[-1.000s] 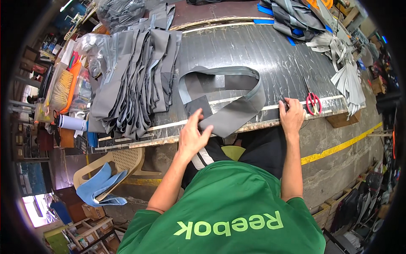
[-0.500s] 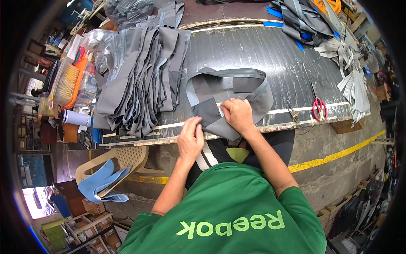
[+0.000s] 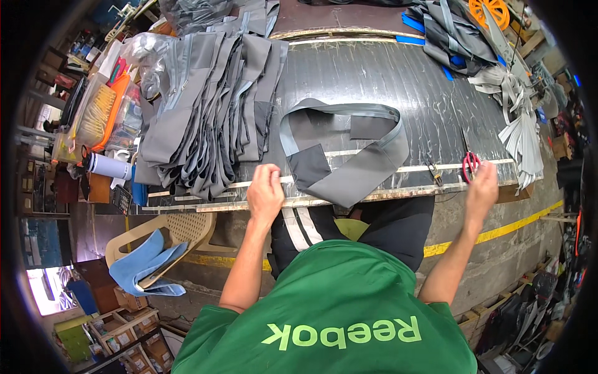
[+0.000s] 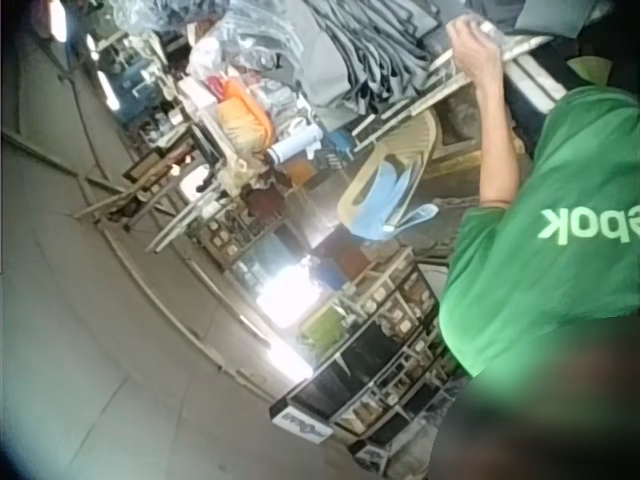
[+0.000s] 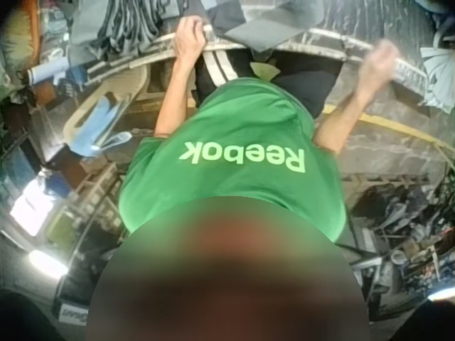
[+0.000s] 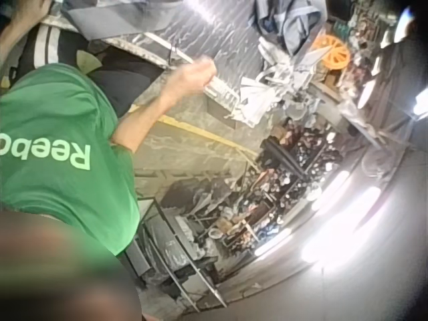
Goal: Inspecting and folding gray fabric strips at a factory workbench.
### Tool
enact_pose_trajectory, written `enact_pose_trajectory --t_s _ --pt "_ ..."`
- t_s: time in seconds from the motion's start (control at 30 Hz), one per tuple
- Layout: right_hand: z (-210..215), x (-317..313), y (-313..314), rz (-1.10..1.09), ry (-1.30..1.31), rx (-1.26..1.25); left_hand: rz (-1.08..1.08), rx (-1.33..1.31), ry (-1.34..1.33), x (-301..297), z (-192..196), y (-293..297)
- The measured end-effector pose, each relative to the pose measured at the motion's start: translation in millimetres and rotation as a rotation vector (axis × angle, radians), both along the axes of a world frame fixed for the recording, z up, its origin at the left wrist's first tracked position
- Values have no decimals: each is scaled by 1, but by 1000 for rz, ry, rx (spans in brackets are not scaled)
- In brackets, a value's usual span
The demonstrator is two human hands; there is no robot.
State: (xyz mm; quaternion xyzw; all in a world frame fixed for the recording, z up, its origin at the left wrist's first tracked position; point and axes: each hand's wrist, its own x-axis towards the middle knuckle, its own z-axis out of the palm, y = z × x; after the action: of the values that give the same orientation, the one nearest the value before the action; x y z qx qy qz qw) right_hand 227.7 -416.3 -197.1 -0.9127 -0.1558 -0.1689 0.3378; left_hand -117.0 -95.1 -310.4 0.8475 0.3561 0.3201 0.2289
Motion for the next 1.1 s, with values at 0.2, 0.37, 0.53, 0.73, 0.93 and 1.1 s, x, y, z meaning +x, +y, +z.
enact_pose_trajectory --t_s 0.2,0.37,0.53,0.73,0.93,1.1 --pt "-53 57 -108 -223 -278 -431 -30 -93 29 -15 12 3" --pt "-40 -5 13 449 -198 -155 -261 152 179 4 10 -2" --pt "-52 -42 105 829 -264 -175 -153 4 14 3 14 1" --pt "-78 -22 149 878 -413 -372 -26 -97 -68 -39 16 0" --pt "-25 -39 148 1091 -216 -435 -235 -557 -105 4 30 -58" --pt "20 -66 149 1326 -104 -368 -562 -410 58 5 36 -36"
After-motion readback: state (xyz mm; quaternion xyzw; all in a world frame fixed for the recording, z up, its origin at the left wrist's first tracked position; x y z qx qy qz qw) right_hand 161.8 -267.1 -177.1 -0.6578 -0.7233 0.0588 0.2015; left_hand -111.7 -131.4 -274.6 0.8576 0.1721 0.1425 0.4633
